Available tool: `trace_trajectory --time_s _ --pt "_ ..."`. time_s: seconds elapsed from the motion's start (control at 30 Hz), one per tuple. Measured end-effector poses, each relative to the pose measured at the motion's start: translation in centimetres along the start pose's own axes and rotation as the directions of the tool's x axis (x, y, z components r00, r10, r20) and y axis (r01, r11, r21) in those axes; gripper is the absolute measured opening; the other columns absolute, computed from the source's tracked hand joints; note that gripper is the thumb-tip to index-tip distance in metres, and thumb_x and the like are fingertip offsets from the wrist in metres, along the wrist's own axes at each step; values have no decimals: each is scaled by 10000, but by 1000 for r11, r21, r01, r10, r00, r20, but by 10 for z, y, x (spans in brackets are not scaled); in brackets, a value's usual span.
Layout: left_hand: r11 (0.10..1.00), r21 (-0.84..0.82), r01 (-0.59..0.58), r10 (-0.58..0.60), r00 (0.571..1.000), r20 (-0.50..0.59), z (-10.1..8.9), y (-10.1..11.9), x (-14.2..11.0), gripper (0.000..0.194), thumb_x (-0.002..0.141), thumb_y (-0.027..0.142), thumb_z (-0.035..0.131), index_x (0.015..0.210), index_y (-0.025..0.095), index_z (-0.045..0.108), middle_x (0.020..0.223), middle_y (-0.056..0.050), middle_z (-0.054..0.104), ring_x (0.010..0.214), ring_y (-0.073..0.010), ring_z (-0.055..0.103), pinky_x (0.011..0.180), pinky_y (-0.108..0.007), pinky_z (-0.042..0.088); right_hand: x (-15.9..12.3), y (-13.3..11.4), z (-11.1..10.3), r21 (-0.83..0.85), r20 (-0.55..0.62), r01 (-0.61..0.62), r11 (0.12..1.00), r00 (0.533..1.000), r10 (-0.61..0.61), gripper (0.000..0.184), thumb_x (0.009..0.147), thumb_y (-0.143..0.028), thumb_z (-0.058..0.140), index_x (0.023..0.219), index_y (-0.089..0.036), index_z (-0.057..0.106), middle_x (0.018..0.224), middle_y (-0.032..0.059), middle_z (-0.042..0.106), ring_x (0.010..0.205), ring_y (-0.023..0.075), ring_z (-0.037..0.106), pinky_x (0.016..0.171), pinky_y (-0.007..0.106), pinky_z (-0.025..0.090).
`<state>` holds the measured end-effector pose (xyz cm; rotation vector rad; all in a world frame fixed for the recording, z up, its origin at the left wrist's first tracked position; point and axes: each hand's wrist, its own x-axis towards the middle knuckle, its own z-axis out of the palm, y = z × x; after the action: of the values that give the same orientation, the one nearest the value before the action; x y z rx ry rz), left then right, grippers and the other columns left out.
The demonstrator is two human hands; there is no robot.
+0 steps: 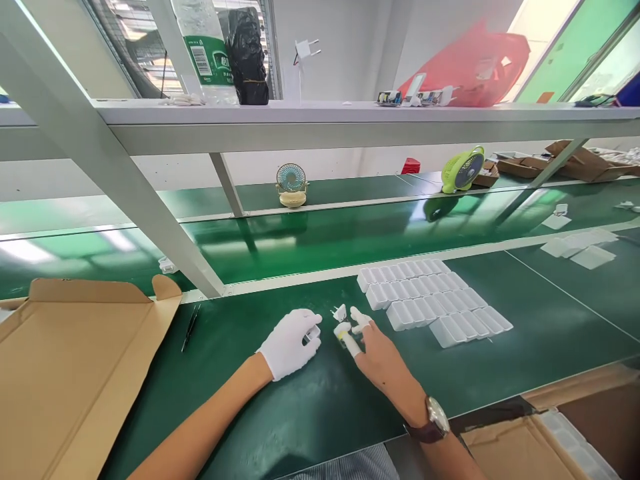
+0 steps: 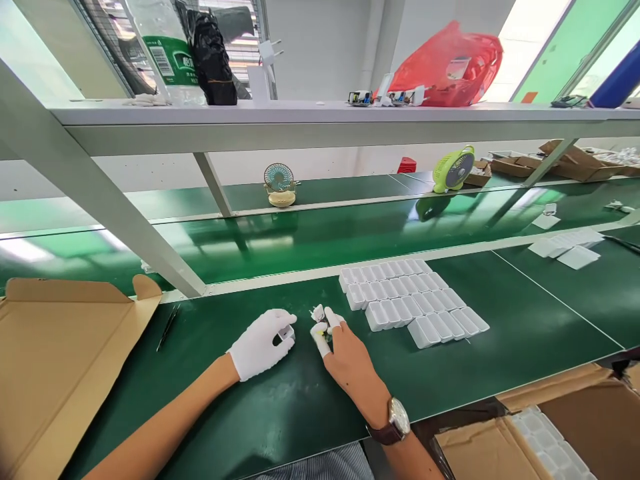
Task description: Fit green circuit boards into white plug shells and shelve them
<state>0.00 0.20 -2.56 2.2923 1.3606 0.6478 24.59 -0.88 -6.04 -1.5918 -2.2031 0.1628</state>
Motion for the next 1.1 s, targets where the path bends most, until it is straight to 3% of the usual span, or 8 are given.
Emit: trace_trajectory --time_s 0.1,0.23,0.37,0.6,0.77,0.87,0.97,1.1 --pt "996 -34 86 -87 995 -38 -8 -19 -6 500 876 208 598 1372 234 538 1128 -73 686 1038 -227 650 968 -437 522 -14 1 -7 56 -68 28 998 997 -24 427 1006 -280 462 1425 -205 484 1189 154 666 1083 319 662 878 494 583" --pt "973 -91 213 -221 971 -88 -5 -35 -18 666 865 305 668 1484 270 425 1281 -84 636 1120 -239 641 1006 -444 511 -30 -13 -14 97 39 42 994 998 -45 610 1014 -285 458 1582 -204 250 1441 177 539 1222 310 628 943 463 585" --pt "935 -119 334 -346 933 -102 1 -38 -24 705 867 384 675 1507 281 398 1373 -83 572 1220 -266 587 1053 -458 473 -35 -22 -32 -3 48 28 1000 998 -28 528 1012 -324 478 1511 -167 398 1347 211 608 1102 357 675 872 530 598" --pt "903 -281 324 -313 946 85 -7 -40 -33 1061 686 377 835 1577 262 270 1448 -110 479 1047 -238 614 955 -426 529 -5 -12 -31 32 237 335 942 913 -333 398 889 -265 706 1269 -176 626 1465 139 553 1454 369 397 1232 607 286" --pt "885 -337 320 -260 942 212 -14 -46 -37 1267 600 384 888 1624 268 151 1518 -116 456 1138 -280 614 977 -425 523 -1 7 -4 117 303 272 955 906 -295 497 912 -214 651 1395 -175 542 1386 133 618 1384 341 489 1151 560 426" --pt "924 -265 275 -224 952 209 -15 -39 -34 1071 610 476 881 1542 255 400 1441 -93 564 1302 -332 547 1123 -454 415 -6 18 7 201 249 267 943 917 -313 597 917 -268 632 1484 -211 454 1304 132 654 1237 322 606 1048 529 526" --pt "937 -258 236 -193 964 181 -15 -30 -28 748 555 475 904 1237 266 676 1217 -51 689 1105 -305 661 951 -396 518 -2 25 14 246 178 225 943 945 -273 599 895 -344 643 1463 -241 484 1246 145 659 1093 322 684 909 496 611" --pt "907 -332 260 -221 963 152 -14 -22 -28 451 494 409 927 844 223 712 843 -11 692 824 -230 679 740 -318 521 24 16 0 420 94 158 894 972 -216 598 854 -402 677 1417 -261 532 1312 155 615 857 250 743 743 373 661"
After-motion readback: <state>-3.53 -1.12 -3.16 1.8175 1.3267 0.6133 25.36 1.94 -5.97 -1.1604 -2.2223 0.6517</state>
